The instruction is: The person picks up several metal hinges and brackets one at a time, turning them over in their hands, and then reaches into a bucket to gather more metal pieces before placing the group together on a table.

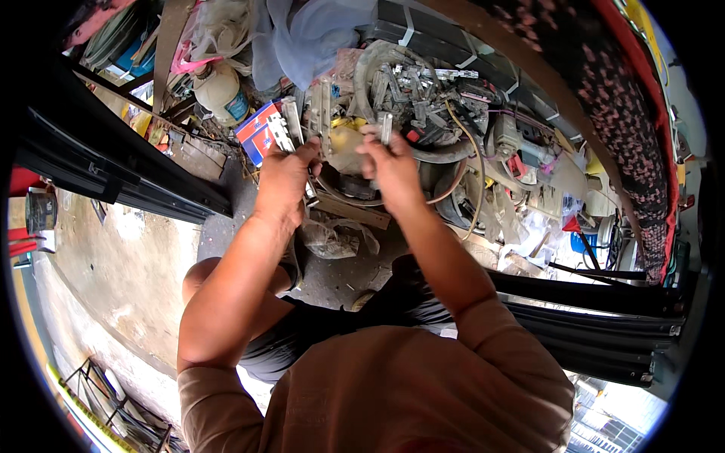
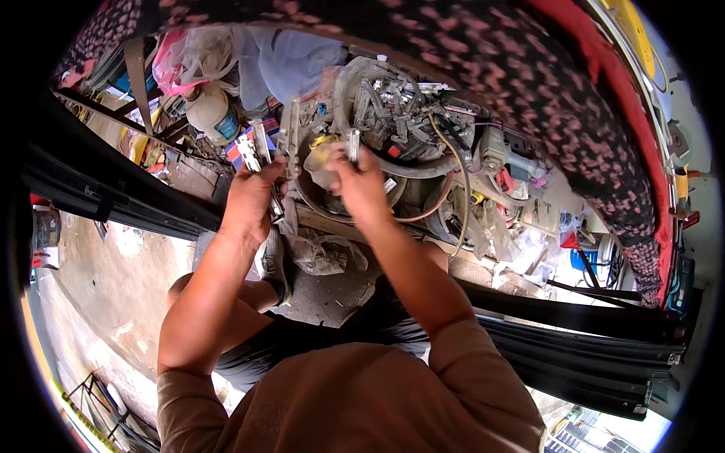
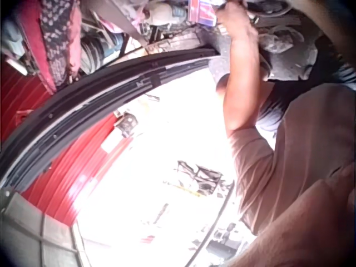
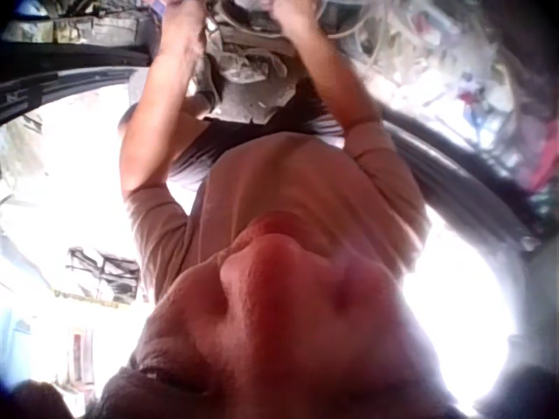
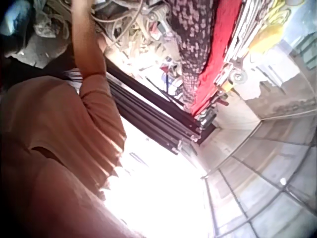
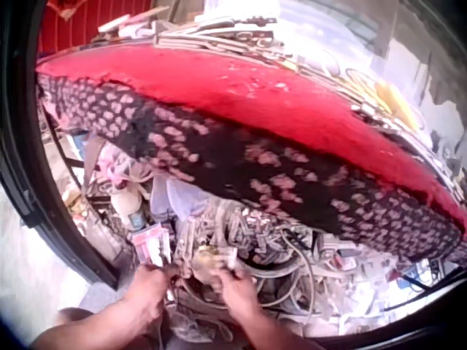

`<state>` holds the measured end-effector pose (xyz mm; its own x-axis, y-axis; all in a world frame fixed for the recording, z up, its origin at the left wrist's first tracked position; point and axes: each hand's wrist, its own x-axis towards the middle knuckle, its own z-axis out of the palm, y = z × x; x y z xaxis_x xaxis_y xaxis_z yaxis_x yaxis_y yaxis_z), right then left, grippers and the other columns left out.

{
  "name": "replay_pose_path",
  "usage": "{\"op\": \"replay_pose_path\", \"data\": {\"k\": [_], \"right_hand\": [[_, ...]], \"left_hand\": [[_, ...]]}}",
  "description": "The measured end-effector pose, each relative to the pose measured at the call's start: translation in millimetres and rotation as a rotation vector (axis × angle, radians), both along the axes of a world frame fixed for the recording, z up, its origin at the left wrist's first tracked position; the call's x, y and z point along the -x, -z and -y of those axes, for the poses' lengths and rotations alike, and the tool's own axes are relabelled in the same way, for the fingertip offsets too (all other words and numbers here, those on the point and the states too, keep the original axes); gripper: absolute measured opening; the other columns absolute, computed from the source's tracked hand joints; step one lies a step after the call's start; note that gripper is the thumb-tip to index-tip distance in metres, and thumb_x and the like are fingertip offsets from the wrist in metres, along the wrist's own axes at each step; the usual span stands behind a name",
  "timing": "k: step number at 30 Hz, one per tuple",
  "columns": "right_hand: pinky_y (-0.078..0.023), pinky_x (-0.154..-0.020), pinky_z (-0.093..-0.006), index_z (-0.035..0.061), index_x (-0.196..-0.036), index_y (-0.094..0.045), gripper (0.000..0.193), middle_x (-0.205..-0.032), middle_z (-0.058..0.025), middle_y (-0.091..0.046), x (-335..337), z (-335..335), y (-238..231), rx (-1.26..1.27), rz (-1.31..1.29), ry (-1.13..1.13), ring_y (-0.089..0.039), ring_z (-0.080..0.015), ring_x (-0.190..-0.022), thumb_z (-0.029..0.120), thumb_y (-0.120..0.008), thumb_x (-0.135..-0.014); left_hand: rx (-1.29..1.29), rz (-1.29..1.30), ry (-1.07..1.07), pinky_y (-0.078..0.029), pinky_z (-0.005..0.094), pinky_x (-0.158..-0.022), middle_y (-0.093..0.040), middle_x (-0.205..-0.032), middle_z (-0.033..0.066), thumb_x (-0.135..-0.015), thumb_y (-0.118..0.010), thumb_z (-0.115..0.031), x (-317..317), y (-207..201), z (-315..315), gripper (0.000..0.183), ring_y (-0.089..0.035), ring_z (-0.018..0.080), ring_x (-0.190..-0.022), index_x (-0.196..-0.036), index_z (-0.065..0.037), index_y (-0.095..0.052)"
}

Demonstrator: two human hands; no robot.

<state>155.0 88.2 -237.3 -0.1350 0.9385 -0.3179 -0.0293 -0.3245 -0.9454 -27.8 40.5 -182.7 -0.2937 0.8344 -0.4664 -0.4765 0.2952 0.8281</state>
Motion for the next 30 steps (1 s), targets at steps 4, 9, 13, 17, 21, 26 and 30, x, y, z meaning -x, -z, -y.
{"op": "replay_pose_path", "data": {"k": [4, 9, 13, 17, 21, 26, 30], "right_hand": [[-0.059, -0.074, -0.0453, 0.0143, -0.125, -0.071, 0.034, -0.101, -0.0154, -0.076, -57, -65, -8, -0.441, 1.115, -0.239, -0.075, -0.0340, -0.079, 0.030, -0.072, -0.095], [-0.059, -0.085, -0.0474, 0.0142, -0.122, -0.072, 0.031, -0.115, -0.0167, -0.073, -97, -119, 33, -0.686, 1.592, -0.599, -0.074, -0.0361, -0.101, 0.024, -0.068, -0.093], [-0.059, -0.086, -0.0489, 0.0124, -0.120, -0.070, 0.033, -0.118, -0.0165, -0.070, -101, -128, 36, -0.604, 1.666, -0.741, -0.072, -0.0380, -0.104, 0.024, -0.070, -0.089], [-0.059, -0.085, -0.0496, 0.0129, -0.121, -0.069, 0.033, -0.114, -0.0161, -0.071, -110, -130, 29, -0.656, 1.657, -0.771, -0.072, -0.0374, -0.102, 0.023, -0.070, -0.089], [-0.059, -0.085, -0.0501, 0.0143, -0.123, -0.071, 0.036, -0.112, -0.0175, -0.074, -146, -139, 20, -0.757, 1.548, -0.605, -0.073, -0.0384, -0.099, 0.036, -0.071, -0.093], [-0.054, -0.086, -0.0523, 0.0085, -0.119, -0.071, 0.034, -0.107, -0.0239, -0.072, -174, -160, -6, -0.691, 1.394, -0.406, -0.069, -0.0438, -0.101, 0.033, -0.073, -0.095], [-0.054, -0.089, -0.0533, 0.0099, -0.118, -0.070, 0.030, -0.108, -0.0230, -0.072, -199, -178, -20, -0.847, 1.396, -0.350, -0.067, -0.0458, -0.104, 0.031, -0.070, -0.097]], "left_hand": [[-0.004, 0.039, -0.033, -0.050, 0.0267, -0.063, -0.069, -0.090, 0.0032, -0.097, -0.072, -0.008, 7, -17, -1, 0.010, -0.062, 0.0123, -0.075, -0.104, -0.003, -0.067], [-0.007, 0.047, -0.014, -0.052, 0.0267, -0.070, -0.072, -0.098, -0.0004, -0.097, -0.072, -0.009, 7, -14, 0, 0.012, -0.064, 0.0106, -0.083, -0.109, -0.009, -0.071], [0.028, 0.056, -0.039, -0.050, 0.0257, -0.064, -0.070, -0.093, 0.0019, -0.097, -0.072, -0.005, 1, -22, 1, 0.014, -0.063, 0.0121, -0.076, -0.109, -0.006, -0.066], [0.021, 0.058, -0.019, -0.050, 0.0262, -0.066, -0.070, -0.093, 0.0027, -0.097, -0.072, -0.006, 1, -28, 1, 0.016, -0.063, 0.0122, -0.076, -0.111, -0.004, -0.067], [0.012, 0.064, -0.002, -0.050, 0.0267, -0.067, -0.070, -0.094, 0.0031, -0.097, -0.072, -0.008, 3, -30, 0, 0.016, -0.064, 0.0124, -0.076, -0.112, -0.004, -0.067], [-0.014, 0.087, 0.009, -0.050, 0.0272, -0.067, -0.071, -0.095, 0.0034, -0.098, -0.071, -0.008, 6, -26, 1, 0.016, -0.064, 0.0125, -0.077, -0.112, -0.004, -0.067], [-0.004, 0.102, 0.002, -0.050, 0.0272, -0.067, -0.071, -0.096, 0.0034, -0.098, -0.071, -0.008, 4, -26, 1, 0.016, -0.064, 0.0123, -0.078, -0.112, -0.004, -0.067]]}}
